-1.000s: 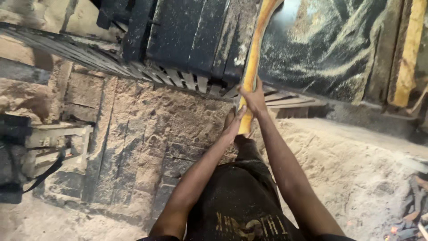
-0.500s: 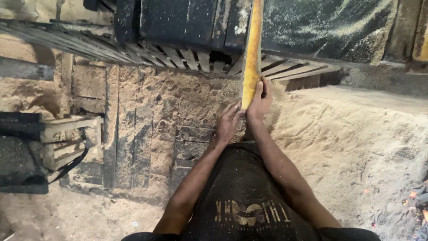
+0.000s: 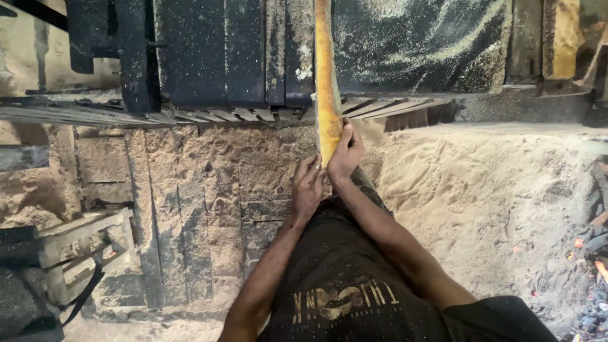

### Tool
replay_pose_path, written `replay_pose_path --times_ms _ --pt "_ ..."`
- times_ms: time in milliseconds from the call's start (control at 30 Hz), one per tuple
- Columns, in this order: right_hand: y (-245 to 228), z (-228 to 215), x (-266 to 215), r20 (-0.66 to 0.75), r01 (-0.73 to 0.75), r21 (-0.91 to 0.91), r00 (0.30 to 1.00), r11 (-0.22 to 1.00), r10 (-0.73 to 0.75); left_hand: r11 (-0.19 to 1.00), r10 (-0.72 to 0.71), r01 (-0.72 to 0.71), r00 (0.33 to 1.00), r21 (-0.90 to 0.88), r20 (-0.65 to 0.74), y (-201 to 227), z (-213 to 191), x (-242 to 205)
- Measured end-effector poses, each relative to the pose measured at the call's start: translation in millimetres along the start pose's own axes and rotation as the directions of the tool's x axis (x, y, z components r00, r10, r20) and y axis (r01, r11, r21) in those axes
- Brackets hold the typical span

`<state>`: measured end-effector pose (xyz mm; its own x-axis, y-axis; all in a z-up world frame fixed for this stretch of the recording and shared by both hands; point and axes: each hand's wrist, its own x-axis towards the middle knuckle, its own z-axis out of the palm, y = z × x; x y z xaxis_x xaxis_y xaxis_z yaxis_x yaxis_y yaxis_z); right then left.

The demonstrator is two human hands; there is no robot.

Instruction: The person feeds wood planks into a processing machine and retrieves the boards on the other side.

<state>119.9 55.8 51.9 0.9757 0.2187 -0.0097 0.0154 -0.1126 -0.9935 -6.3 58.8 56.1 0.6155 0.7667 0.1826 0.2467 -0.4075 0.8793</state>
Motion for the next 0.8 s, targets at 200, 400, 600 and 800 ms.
replay_pose_path --times_ms 200,400,600,800 --pt "1.1 15.4 19.5 0.003 0.001 -0.008 1.0 1.0 -0.001 0.994 -0.083 0.085 0.996 -0.075 0.024 -8.5 6.8 22.6" --pt "14.4 35.1 49.4 -0.014 0.044 -0.033 0.999 0.998 -0.044 0.993 -0.009 0.005 1.0 0.117 0.03 -10.8 7.9 53.5" --pt "21.9 75.0 101.4 -0.061 0.028 -0.074 0.998 0.997 -0.032 0.99 -0.09 0.09 0.996 0.107 -0.002 -8.7 17.1 114.8" --pt "24.5 114.3 154.8 -0.116 0.057 -0.155 0.99 0.986 -0.076 0.966 -0.174 0.176 0.984 0.187 -0.029 -15.8 29.5 181.1"
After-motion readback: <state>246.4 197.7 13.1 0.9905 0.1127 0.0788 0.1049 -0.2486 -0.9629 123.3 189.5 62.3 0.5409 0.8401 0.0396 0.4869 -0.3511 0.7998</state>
